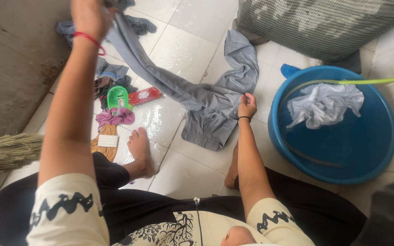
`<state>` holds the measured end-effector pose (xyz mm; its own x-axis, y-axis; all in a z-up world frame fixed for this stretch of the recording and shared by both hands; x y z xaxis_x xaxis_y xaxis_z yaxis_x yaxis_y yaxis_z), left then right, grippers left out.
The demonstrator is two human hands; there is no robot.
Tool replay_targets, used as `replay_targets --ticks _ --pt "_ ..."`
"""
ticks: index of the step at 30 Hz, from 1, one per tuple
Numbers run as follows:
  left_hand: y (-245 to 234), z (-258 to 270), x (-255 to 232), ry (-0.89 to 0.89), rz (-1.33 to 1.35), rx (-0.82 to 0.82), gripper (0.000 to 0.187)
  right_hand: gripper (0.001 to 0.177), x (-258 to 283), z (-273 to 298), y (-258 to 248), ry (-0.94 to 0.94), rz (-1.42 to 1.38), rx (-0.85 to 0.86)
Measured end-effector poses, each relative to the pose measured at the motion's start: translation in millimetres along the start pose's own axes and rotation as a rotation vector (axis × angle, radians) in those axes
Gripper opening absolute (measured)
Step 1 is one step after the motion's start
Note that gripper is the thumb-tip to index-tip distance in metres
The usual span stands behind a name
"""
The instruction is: The person scrubs a pair of grey trousers on a tiled floor using a red brush and soap. They repeatedly rub the fabric, flip the trousers over to clean different sections, and wring out the garment to remove excess water.
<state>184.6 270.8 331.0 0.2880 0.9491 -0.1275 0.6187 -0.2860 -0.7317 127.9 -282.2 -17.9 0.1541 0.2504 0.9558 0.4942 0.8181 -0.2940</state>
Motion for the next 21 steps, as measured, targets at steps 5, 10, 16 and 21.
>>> replay_targets --ticks 5,10,16,21 --pt "149 25 -85 0.203 0.134 -0.039 0.092 0.075 -11 28 -3 0.112 -0.026 -0.147" --pt "278 167 -212 -0.052 0.557 0.398 0.078 0.113 -37 111 7 0.394 0.367 -0.082" --pt "289 322 -287 -0.551 0.674 0.639 0.028 0.061 -39 119 13 0.34 0.215 0.02" --pt "283 339 -292 -0.966 1.009 0.504 0.031 0.036 -36 94 18 0.41 -0.323 0.02"
Point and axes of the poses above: each hand's wrist, its own z-axis away from the middle knuckle, its own y-axis out of the palm, x = y × z, the point moved 3 cm from there along -z, towards the middle knuckle, and after that the axes turned 2 degrees about z, right-handed, at the moved point
